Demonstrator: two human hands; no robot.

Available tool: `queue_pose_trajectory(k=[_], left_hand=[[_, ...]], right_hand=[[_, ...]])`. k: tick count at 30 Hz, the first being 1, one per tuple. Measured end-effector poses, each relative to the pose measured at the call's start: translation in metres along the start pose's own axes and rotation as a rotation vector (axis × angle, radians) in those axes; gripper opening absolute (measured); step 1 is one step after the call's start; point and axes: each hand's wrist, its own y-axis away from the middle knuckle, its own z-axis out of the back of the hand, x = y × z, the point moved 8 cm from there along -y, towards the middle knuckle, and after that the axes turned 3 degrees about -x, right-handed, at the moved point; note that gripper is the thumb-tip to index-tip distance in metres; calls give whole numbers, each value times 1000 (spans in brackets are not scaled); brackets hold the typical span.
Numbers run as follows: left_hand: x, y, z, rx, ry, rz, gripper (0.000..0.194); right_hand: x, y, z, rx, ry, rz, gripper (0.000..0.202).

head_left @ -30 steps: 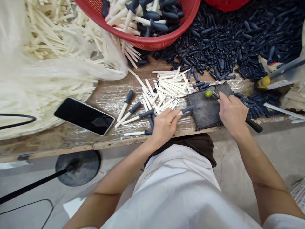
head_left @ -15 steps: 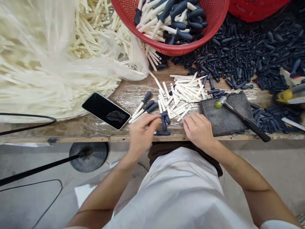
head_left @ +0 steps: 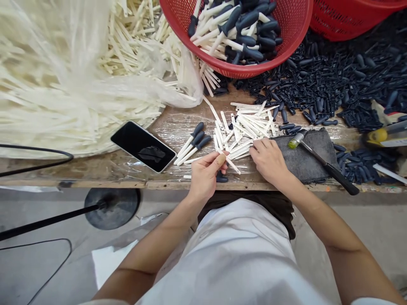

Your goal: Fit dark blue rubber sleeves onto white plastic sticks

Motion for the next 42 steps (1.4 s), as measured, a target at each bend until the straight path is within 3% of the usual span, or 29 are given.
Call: queue_pose_trajectory(k=[4,8,11,15,23,34,42], left_hand=[[4,2,-4,28,-50,-10,27],[13,7,-32,184,-45,50,25],[19,14,-52,275,1,112,26],[20,19,-64,306,10,109,28],[13,22,-69,312,-82,27,30],[15,24,-69,275,-96,33,29],[13,25,-70,299,-157,12,29]], right_hand=[[-6,13,23,-94,-442,-150,16],[-3,28,35,-118,-852,-257,18],[-2,37,45,-233,-784,-254,14],[-2,49,53,-348,-673,-246,20],[-21,62,32,-213,-997,-475,24],[-15,62,45,-255,-916,-358,23],[5,65,61,-398,-579,-138,27]])
